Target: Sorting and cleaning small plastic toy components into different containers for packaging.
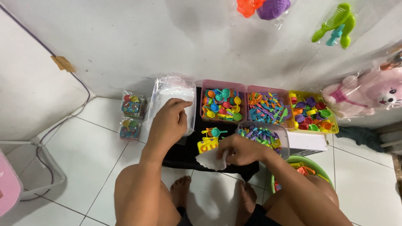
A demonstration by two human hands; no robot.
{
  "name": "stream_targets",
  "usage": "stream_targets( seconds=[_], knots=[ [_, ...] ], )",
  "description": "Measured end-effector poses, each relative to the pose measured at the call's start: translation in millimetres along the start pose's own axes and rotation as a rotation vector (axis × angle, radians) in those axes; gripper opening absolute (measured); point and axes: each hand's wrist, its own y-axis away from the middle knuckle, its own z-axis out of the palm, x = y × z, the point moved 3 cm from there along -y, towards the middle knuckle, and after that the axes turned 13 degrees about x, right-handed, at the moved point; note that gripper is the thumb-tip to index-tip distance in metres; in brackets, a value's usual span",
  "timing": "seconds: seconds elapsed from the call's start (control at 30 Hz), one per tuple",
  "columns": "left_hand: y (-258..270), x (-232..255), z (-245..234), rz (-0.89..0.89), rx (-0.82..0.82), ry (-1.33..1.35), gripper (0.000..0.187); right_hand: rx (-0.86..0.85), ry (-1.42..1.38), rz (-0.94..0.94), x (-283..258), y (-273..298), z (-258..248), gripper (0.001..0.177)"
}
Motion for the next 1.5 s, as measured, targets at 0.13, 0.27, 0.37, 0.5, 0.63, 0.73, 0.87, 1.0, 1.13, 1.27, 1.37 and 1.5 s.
stream_targets(
  seconds=[0.13,0.27,0.37,0.5,0.63,0.73,0.87,1.0,1.13,1.27,1.37,1.5],
  knots=[
    [-6.1,-7.7,3.9,-0.027,-0.011,-0.052,0.039,-0.127,0.085,-0.142,7.7,-14.7,62.3,0.041],
    [-11.4,-10.3,5.8,-0.022,0.046,-0.023,0.038,0.007,0.393,-0.292,-1.2,-33.7,97.8,0.052],
    [-12.9,-16.4,3.6,-0.035,0.086,-0.008,0.039,0.007,0.727,-0.323,40.2,-44.7,117.3,0.058],
    [-16.4,-25.0,-4.1,-0.073,0.130,0.017,0.043,-0.053,1.025,-0.308,30.2,-47.9,106.1,0.056],
    [-14.7,-28.5,-13.5,-0.035,0.191,0.017,0.042,0.413,0.908,-0.687,47.7,-56.5,99.4,0.015],
    [-17.4,-29.9,-10.5,-0.041,0.235,0.054,0.042,0.636,1.067,-0.856,2.7,-61.2,87.9,0.020],
    [-18.9,-25.3,0.7,0.012,0.263,0.092,0.041,0.761,1.108,-0.971,-22.8,-69.9,88.5,0.025],
    [-18.7,-19.2,9.4,0.037,0.235,0.110,0.043,0.828,0.861,-0.936,-16.8,-82.6,80.6,0.013],
    [-20.3,-23.3,7.2,0.040,0.196,0.100,0.044,0.775,0.392,-0.687,-7.7,-88.3,47.6,0.010],
    [-20.0,-14.1,1.9,0.087,-0.053,0.056,0.073,0.718,-0.172,-0.280,-8.7,-80.0,13.7,0.005],
    [-17.4,-8.5,9.4,0.057,-0.195,0.050,0.057,0.690,-0.339,-0.235,-9.0,-73.0,-9.2,0.009],
    [-20.6,1.1,16.6,-0.012,-0.160,0.281,0.023,0.484,-0.363,-0.234,-23.8,-61.1,-26.2,0.063]
  ],
)
